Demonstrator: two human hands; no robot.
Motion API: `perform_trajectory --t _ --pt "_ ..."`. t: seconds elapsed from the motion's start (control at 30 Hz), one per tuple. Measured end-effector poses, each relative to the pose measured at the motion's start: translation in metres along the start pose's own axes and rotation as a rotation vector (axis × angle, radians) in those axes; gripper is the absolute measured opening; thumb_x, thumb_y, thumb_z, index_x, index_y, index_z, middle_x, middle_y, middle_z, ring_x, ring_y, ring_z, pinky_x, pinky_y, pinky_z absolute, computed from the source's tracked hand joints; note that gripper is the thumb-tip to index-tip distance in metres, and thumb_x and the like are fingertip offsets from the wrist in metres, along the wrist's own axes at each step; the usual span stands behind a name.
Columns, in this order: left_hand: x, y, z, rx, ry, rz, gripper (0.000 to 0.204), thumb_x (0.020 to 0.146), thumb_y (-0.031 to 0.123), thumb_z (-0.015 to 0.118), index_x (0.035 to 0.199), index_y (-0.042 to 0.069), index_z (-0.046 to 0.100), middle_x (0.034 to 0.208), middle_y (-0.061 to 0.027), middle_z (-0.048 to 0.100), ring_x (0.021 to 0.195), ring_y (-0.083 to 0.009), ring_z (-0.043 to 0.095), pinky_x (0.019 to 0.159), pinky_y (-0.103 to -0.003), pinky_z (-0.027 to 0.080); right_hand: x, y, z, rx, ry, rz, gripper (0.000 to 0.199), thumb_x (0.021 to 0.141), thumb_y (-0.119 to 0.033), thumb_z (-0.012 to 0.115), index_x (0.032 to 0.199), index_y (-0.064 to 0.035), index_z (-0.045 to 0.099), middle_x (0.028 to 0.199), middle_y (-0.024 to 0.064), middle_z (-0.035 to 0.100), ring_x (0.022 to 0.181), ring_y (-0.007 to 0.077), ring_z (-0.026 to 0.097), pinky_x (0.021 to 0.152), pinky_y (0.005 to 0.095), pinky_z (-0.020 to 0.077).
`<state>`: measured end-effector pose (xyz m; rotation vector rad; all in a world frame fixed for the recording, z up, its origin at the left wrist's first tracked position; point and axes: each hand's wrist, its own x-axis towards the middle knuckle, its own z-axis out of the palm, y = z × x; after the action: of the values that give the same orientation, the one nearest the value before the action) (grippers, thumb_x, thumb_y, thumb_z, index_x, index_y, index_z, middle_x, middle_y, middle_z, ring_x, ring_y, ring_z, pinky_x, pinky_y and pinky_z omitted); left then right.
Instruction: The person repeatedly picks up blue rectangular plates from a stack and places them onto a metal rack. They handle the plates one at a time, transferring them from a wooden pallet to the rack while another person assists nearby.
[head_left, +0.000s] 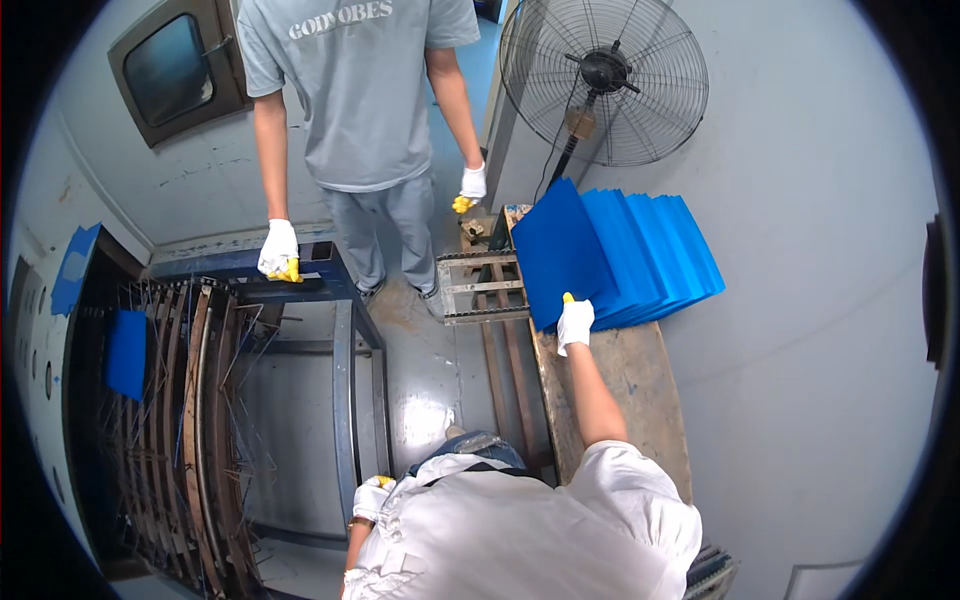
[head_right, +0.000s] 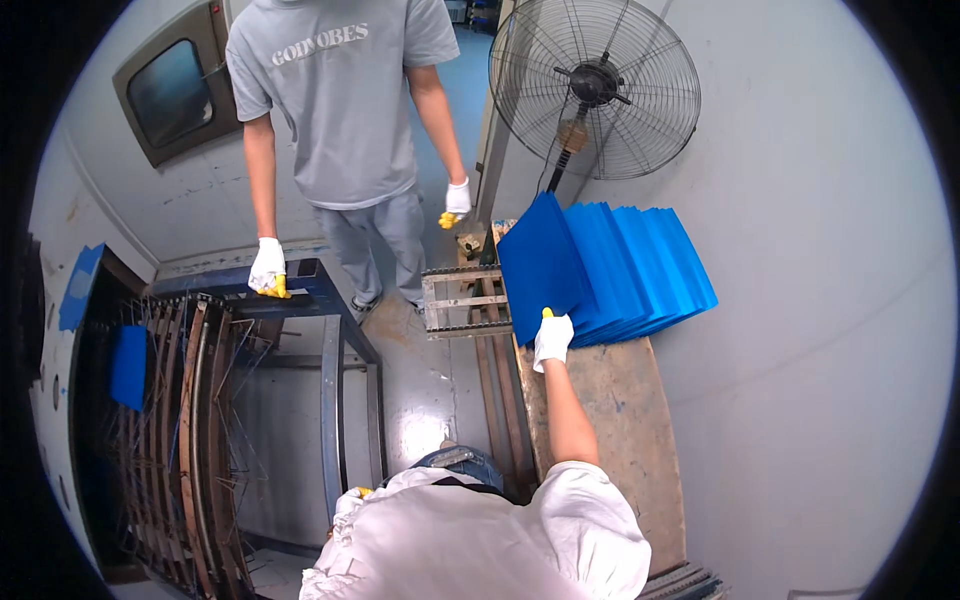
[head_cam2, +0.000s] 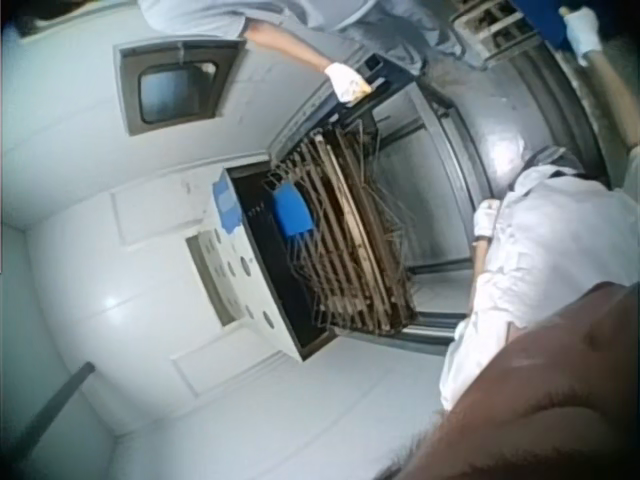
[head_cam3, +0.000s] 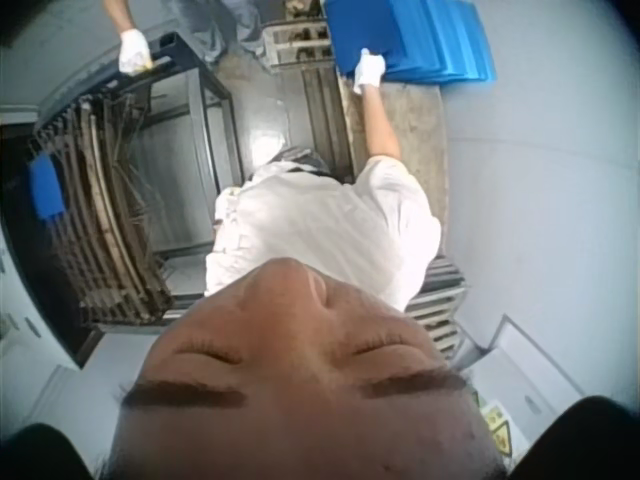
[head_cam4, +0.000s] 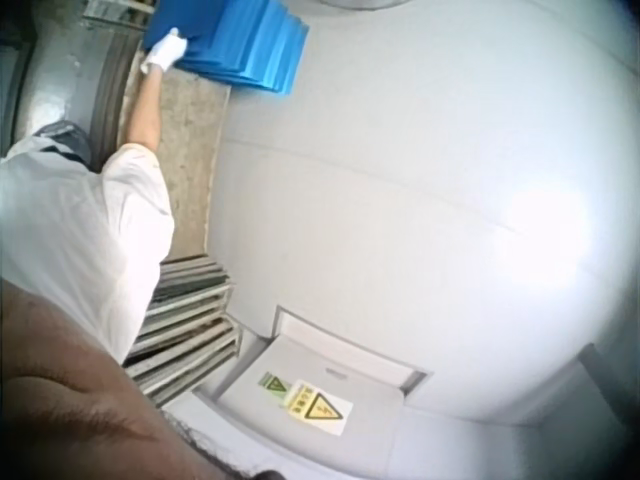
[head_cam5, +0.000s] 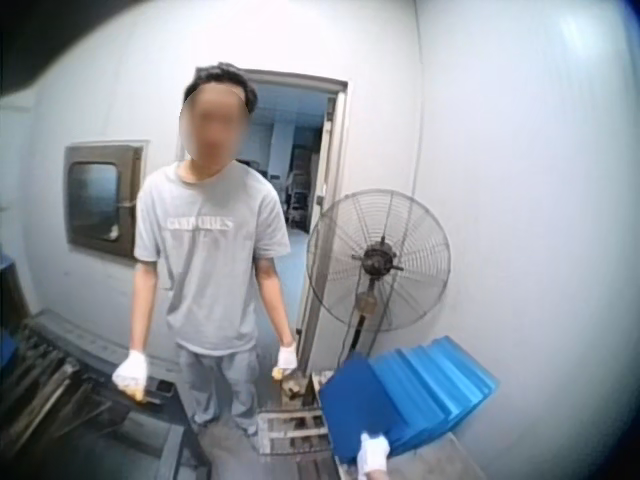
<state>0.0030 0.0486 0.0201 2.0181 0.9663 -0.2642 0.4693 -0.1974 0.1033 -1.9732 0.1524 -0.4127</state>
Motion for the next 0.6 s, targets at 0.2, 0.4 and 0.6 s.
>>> perform_trajectory --t 0.2,0.4,0.6 --pt "0.01 -0.009 0.005 -0.034 -0.07 0.029 0.021 0.069 0.028 0.063 0.07 0.008 0.061 0.066 -0.0077 0.061 0.058 -0.0211 0.057 0.055 -0.03 0.044 0.019 0.063 0.008 -0.092 -0.067 0.106 0.02 0.077 -0.017 0.058 0.066 -0.0028 0.05 0.055 0.0028 0.048 0.044 0.0133 0.042 0.039 0.0301 0.032" --pt "0.038 -0.104 0.042 -0.371 -0.098 -0.117 0.021 0.069 0.03 0.063 0.069 0.009 0.062 0.067 -0.008 0.061 0.06 -0.022 0.058 0.056 -0.03 0.044 0.024 0.085 0.012 -0.054 -0.262 0.092 0.02 0.078 -0.017 0.057 0.067 -0.0008 0.053 0.056 0.0065 0.049 0.042 0.0157 0.042 0.044 0.032 0.0448" --pt "0.031 -0.087 0.039 -0.328 -0.091 -0.135 0.023 0.069 0.032 0.061 0.072 0.01 0.062 0.07 -0.0096 0.061 0.066 -0.0238 0.059 0.06 -0.031 0.046 0.039 0.114 0.003 0.128 -0.386 0.14 0.017 0.08 -0.014 0.053 0.071 0.0004 0.054 0.064 0.0109 0.048 0.055 0.0177 0.048 0.052 0.0361 0.0483"
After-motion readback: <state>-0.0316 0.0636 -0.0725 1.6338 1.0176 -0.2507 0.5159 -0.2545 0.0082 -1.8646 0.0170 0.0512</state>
